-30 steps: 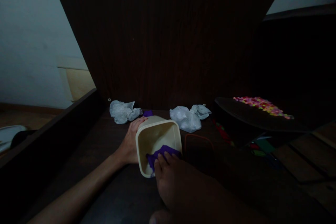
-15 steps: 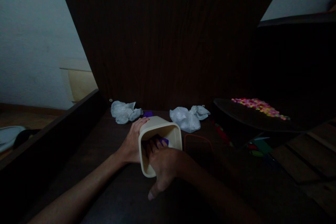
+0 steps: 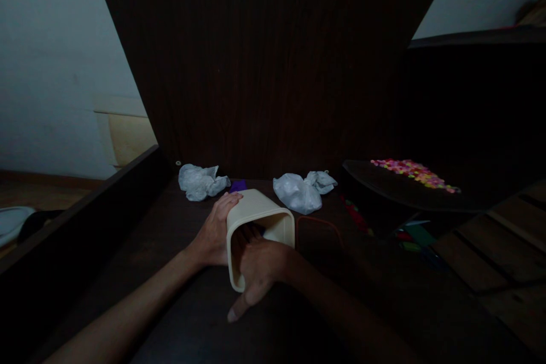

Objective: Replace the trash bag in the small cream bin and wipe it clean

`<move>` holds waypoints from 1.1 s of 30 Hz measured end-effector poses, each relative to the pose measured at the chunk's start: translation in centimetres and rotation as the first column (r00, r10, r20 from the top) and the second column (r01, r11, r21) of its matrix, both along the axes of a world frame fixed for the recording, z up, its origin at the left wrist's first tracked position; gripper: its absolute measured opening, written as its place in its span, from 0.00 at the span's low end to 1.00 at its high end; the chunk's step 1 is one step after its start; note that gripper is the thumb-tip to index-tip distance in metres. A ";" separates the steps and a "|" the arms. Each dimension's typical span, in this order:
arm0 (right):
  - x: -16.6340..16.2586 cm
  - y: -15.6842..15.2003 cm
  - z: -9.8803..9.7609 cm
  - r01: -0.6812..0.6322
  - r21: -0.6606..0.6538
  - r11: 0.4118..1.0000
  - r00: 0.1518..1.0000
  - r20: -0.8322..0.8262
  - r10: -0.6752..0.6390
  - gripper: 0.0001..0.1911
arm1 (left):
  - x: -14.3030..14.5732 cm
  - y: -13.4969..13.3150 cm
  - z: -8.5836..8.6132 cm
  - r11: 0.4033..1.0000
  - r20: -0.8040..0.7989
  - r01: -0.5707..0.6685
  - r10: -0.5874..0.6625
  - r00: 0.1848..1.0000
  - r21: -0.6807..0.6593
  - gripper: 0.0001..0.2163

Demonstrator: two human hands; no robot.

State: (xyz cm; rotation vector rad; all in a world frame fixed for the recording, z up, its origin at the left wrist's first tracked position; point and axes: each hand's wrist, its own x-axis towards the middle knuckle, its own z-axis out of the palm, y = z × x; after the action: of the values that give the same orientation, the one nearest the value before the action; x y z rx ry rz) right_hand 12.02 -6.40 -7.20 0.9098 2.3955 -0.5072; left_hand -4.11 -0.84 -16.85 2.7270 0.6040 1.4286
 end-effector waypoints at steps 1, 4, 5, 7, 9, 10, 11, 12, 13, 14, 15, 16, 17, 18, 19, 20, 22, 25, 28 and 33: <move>0.2 -0.2 0.0 0.000 0.025 1.000 0.998 -0.056 0.001 0.47 | -0.1 0.1 -0.1 1.000 0.010 0.001 -0.001 1.000 -0.003 0.51; 1.3 -1.2 -0.4 -0.016 0.161 0.987 0.966 -0.251 0.057 0.59 | -0.3 0.5 -0.3 0.999 0.055 0.004 -0.002 0.998 -0.039 0.51; 1.8 -1.7 -0.5 -0.020 0.203 0.979 0.951 -0.298 0.081 0.61 | -0.4 0.7 -0.4 0.999 0.067 0.010 -0.006 0.998 -0.051 0.51; 2.7 -2.9 -0.9 -0.012 0.239 0.971 0.932 -0.350 0.097 0.59 | -0.6 0.9 -0.5 0.998 0.076 0.024 -0.019 0.997 -0.062 0.51; 3.6 -4.0 -1.1 0.021 0.254 0.967 0.913 -0.400 0.086 0.54 | -0.8 1.0 -0.5 0.997 0.066 0.038 -0.033 0.997 -0.072 0.52; 3.9 -4.5 -1.1 0.037 0.267 0.963 0.906 -0.416 0.081 0.51 | -0.9 1.0 -0.5 0.996 0.062 0.045 -0.040 0.997 -0.079 0.53; 4.2 -4.9 -1.2 0.056 0.290 0.955 0.903 -0.423 0.076 0.47 | -0.9 1.0 -0.5 0.995 0.061 0.051 -0.045 0.997 -0.091 0.54; 4.5 -5.2 -1.2 0.075 0.322 0.944 0.904 -0.421 0.072 0.43 | -0.9 0.9 -0.5 0.993 0.061 0.052 -0.046 0.997 -0.105 0.54; 4.9 -5.5 -1.3 0.094 0.365 0.926 0.909 -0.412 0.070 0.38 | -0.9 0.9 -0.4 0.992 0.068 0.047 -0.039 0.997 -0.119 0.55; 5.2 -5.6 -1.4 0.110 0.415 0.903 0.916 -0.395 0.070 0.33 | -0.8 0.8 -0.4 0.990 0.077 0.040 -0.030 0.997 -0.135 0.55; 5.5 -5.6 -1.6 0.120 0.469 0.875 0.923 -0.376 0.075 0.28 | -0.7 0.8 -0.3 0.988 0.087 0.031 -0.018 0.996 -0.150 0.55; 5.9 -5.7 -1.8 0.123 0.522 0.844 0.929 -0.360 0.087 0.24 | -0.6 0.8 -0.2 0.986 0.096 0.024 -0.008 0.995 -0.163 0.55; 6.2 -5.6 -2.2 0.119 0.572 0.812 0.931 -0.347 0.108 0.21 | -0.5 0.7 -0.1 0.986 0.100 0.022 -0.006 0.995 -0.166 0.55; 6.5 -5.6 -2.5 0.109 0.614 0.781 0.930 -0.340 0.137 0.20 | -0.3 0.7 0.0 0.987 0.101 0.026 -0.010 0.995 -0.158 0.55; 6.8 -5.6 -3.0 0.102 0.652 0.751 0.925 -0.340 0.170 0.19 | -0.2 0.7 0.1 0.989 0.099 0.034 -0.020 0.995 -0.142 0.55; 7.1 -5.5 -3.4 0.095 0.682 0.725 0.917 -0.343 0.202 0.19 | -0.2 0.7 0.2 0.991 0.096 0.043 -0.032 0.995 -0.123 0.55; 7.3 -5.3 -4.1 0.092 0.720 0.688 0.906 -0.347 0.242 0.18 | -0.1 0.7 0.3 0.993 0.100 0.052 -0.041 0.994 -0.106 0.55; 7.2 -4.9 -4.4 0.096 0.727 0.680 0.898 -0.358 0.255 0.18 | -0.4 0.7 0.2 0.989 0.101 0.040 -0.025 0.995 -0.144 0.55; 6.7 -4.4 -4.0 0.103 0.707 0.700 0.884 -0.387 0.261 0.18 | -0.9 0.8 0.1 0.987 0.060 0.008 0.001 0.998 -0.161 0.56; 6.0 -3.8 -3.7 0.173 0.661 0.730 0.874 -0.445 0.196 0.19 | -1.5 0.9 0.3 0.988 0.001 -0.066 0.066 0.998 -0.137 0.61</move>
State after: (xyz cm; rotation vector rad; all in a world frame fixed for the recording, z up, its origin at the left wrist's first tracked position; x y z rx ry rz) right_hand 18.00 -10.25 -10.87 1.1651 3.1434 0.2521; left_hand -5.58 0.04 -16.58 2.6205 0.7684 1.3520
